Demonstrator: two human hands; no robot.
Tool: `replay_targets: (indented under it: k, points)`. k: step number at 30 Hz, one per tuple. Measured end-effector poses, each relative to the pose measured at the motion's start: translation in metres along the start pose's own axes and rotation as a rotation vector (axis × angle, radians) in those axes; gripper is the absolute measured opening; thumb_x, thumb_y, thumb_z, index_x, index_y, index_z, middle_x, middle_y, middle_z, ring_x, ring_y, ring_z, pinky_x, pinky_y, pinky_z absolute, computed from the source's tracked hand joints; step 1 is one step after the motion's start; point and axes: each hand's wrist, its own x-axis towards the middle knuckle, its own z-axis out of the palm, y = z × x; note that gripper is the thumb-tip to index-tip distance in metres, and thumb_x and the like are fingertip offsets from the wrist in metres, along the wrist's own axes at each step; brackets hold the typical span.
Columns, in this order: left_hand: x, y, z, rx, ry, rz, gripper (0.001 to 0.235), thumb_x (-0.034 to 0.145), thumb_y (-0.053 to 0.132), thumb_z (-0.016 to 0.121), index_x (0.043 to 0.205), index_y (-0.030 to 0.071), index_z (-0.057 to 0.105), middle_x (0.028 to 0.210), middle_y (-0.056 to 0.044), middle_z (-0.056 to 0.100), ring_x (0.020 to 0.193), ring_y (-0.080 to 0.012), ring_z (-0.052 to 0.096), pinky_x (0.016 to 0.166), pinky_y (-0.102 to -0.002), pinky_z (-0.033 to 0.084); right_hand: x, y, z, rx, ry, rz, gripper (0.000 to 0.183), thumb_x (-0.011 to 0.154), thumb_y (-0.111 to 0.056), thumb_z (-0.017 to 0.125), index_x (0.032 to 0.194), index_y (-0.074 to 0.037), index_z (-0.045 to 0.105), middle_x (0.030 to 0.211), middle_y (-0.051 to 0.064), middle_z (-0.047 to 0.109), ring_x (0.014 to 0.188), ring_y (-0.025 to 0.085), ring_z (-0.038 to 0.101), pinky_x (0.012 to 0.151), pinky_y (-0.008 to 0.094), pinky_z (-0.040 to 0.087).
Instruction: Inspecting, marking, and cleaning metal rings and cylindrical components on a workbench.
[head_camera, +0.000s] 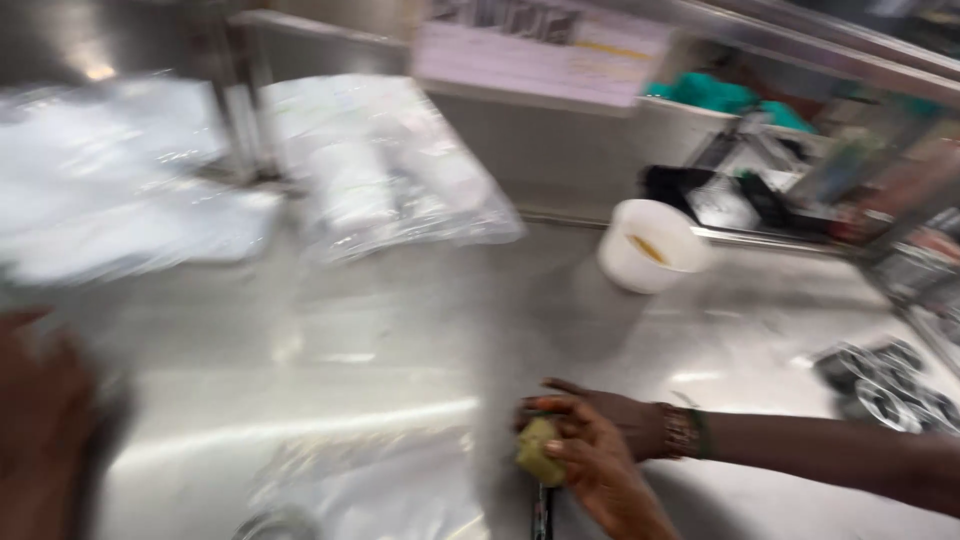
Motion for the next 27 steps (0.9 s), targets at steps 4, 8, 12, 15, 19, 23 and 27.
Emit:
replay_targets:
  k: [4,8,12,15,19,23,27]
  points:
    - [0.010,0.112,-0.028,0.233,0.063,-0.134,0.029,0.101,0.009,0.056,0.129,0.003,0.057,0.132,-0.024,0.052,0.137,-0.0457,0.040,0.124,-0.058,0.022,0.040,0.042,-0.079,-0.157,-0.007,-0.109,0.060,0.074,0.000,0.074,0.131,0.002,0.056,0.110,0.027,0.060,0.104,0.039,0.066,0.091,0.057,0.060]
    - [0.016,0.116,-0.030,0.298,0.054,-0.132,0.026,0.101,0.013,0.055,0.124,0.001,0.059,0.126,-0.021,0.057,0.124,-0.0403,0.049,0.114,-0.052,0.036,0.138,0.078,-0.203,-0.542,-0.046,-0.017,0.060,0.078,-0.002,0.070,0.136,-0.005,0.055,0.128,0.023,0.060,0.121,0.031,0.062,0.104,0.051,0.051]
    - [0.026,0.131,-0.031,0.315,-0.057,-0.140,0.026,0.099,0.014,0.055,0.121,0.001,0.059,0.121,-0.018,0.061,0.115,-0.0368,0.053,0.103,-0.048,0.040,0.189,0.110,-0.278,-0.558,-0.232,-0.373,0.053,0.084,-0.001,0.065,0.135,0.003,0.051,0.140,0.023,0.056,0.125,0.033,0.063,0.105,0.051,0.049]
    - [0.026,0.126,-0.024,0.287,-0.091,-0.100,0.026,0.099,0.014,0.057,0.121,0.001,0.060,0.119,-0.018,0.062,0.114,-0.0364,0.054,0.102,-0.047,0.041,0.179,0.109,-0.282,-0.428,-0.104,-0.285,0.055,0.083,0.002,0.063,0.136,0.004,0.051,0.131,0.025,0.062,0.122,0.033,0.064,0.103,0.051,0.049]
    - [0.024,0.123,-0.019,0.368,-0.061,0.019,0.026,0.099,0.010,0.057,0.122,0.001,0.060,0.121,-0.020,0.062,0.120,-0.0380,0.054,0.113,-0.053,0.037,0.097,0.061,-0.171,-0.217,0.097,-0.100,0.060,0.075,0.001,0.065,0.134,0.002,0.055,0.113,0.025,0.066,0.108,0.033,0.069,0.097,0.051,0.055]
    - [0.014,0.106,-0.022,0.252,-0.045,0.104,0.025,0.101,0.011,0.055,0.122,-0.001,0.063,0.120,-0.022,0.064,0.120,-0.0390,0.057,0.117,-0.055,0.037,0.051,0.044,-0.090,-0.016,0.187,-0.095,0.061,0.069,0.000,0.071,0.128,0.000,0.056,0.098,0.019,0.063,0.100,0.036,0.067,0.090,0.053,0.059]
    - [-0.023,-0.025,0.026,0.185,-0.087,-0.032,0.025,0.107,0.014,0.055,0.124,-0.003,0.061,0.119,-0.021,0.063,0.108,-0.0336,0.057,0.102,-0.044,0.043,0.021,0.026,-0.038,0.048,0.143,-0.091,0.052,0.070,-0.003,0.074,0.120,-0.002,0.061,0.099,0.009,0.063,0.095,0.025,0.066,0.084,0.043,0.059]
